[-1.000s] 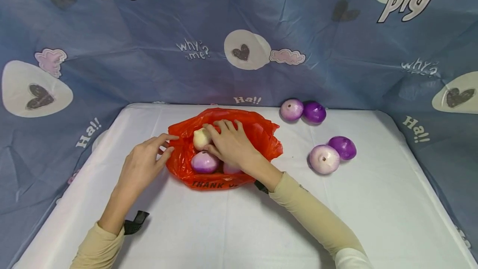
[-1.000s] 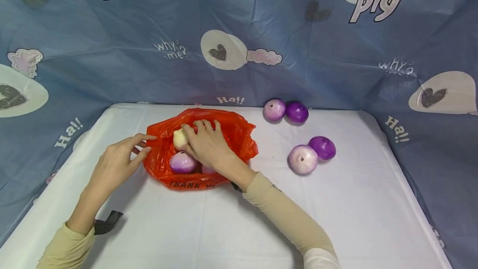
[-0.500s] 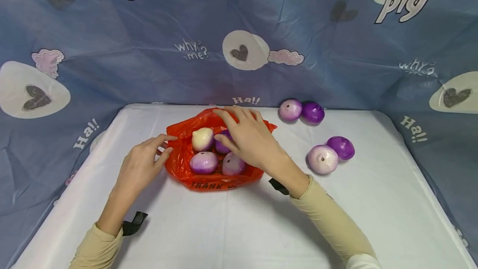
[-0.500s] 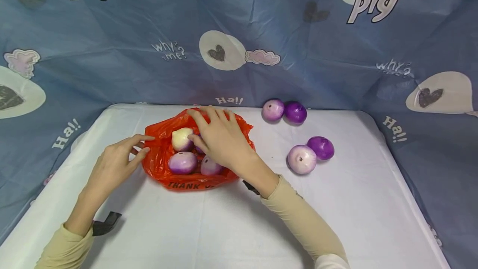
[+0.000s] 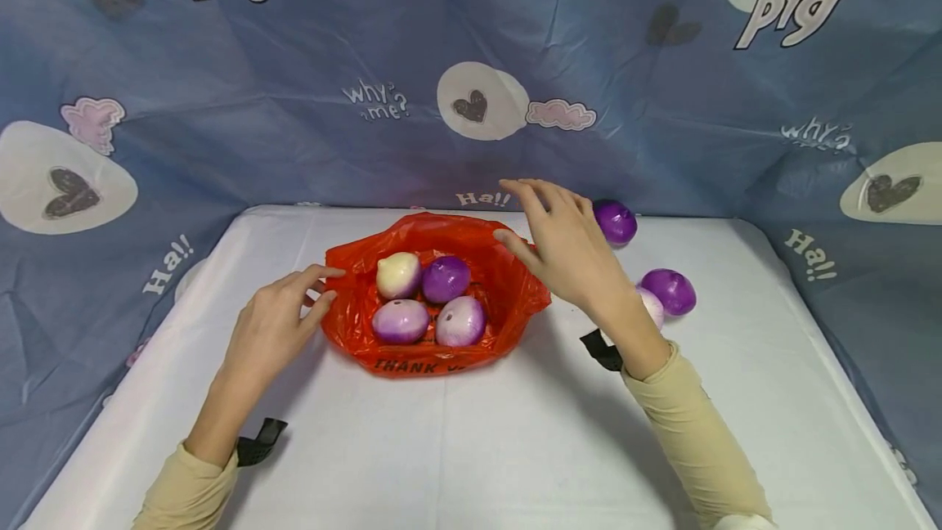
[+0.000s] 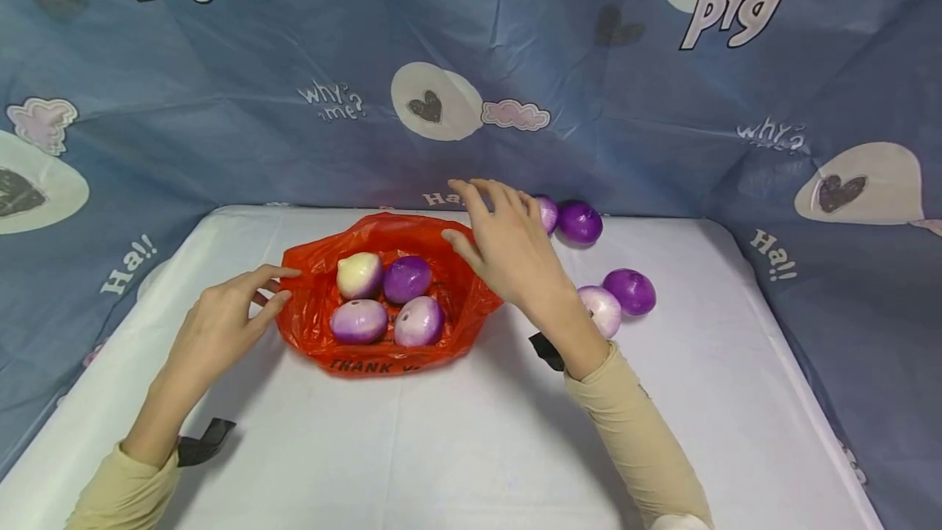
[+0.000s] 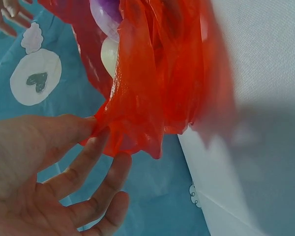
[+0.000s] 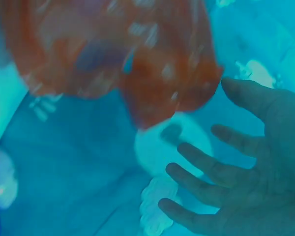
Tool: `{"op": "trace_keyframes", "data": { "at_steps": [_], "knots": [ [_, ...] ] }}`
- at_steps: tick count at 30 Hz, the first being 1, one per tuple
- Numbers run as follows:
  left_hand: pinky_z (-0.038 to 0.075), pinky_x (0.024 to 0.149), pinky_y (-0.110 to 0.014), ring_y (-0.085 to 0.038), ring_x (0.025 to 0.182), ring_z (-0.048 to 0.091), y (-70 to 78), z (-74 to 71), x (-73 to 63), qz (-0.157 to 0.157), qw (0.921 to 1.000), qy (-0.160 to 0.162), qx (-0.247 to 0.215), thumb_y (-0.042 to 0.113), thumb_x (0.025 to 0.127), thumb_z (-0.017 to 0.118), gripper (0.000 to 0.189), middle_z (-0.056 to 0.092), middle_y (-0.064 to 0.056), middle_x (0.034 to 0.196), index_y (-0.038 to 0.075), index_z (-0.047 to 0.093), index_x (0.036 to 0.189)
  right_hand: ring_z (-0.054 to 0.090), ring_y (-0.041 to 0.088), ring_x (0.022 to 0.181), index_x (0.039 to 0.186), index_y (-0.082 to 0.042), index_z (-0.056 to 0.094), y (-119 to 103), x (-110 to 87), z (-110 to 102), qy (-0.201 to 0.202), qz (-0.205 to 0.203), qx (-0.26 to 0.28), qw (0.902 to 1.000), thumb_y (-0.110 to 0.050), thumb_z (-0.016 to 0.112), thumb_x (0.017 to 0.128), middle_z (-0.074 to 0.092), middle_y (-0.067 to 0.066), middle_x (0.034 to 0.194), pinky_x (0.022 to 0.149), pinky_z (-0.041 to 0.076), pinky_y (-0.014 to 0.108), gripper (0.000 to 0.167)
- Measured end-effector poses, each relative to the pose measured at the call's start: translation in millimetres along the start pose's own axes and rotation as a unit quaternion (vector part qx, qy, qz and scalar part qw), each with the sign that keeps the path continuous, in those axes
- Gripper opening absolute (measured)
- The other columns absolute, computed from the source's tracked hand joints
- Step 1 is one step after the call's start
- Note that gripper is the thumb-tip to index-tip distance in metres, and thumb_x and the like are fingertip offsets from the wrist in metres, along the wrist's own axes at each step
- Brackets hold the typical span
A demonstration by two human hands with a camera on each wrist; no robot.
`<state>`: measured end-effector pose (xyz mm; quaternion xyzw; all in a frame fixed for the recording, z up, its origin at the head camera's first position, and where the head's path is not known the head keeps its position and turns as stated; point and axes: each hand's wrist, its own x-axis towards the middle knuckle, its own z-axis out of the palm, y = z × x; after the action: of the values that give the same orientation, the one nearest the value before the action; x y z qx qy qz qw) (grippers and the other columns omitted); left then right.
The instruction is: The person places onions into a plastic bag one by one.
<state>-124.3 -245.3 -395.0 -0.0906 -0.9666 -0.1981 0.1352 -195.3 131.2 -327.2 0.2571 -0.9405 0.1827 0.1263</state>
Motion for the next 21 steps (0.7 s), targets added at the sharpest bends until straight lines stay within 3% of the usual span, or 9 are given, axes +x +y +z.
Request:
{"op": "trace_keyframes", "data": {
  "at_steps": [21],
  "knots": [
    [0.061,0.062,-0.048,-0.035,0.088,0.075,1.2,1.3,0.8,-0.001,1.0000,-0.003,0.001,0.014,0.101,0.073,0.030,0.080,-0.016,0.105,0.016,0.071,0.131,0.045,0.048,0.150,0.160,-0.010,0.045,93,-13.9,-7,-0.003,0.098,0.010,0.9951,-0.036,0.065,0.107,0.050,0.026,0.160,0.119,0.032,0.076,0.063]
  ]
}}
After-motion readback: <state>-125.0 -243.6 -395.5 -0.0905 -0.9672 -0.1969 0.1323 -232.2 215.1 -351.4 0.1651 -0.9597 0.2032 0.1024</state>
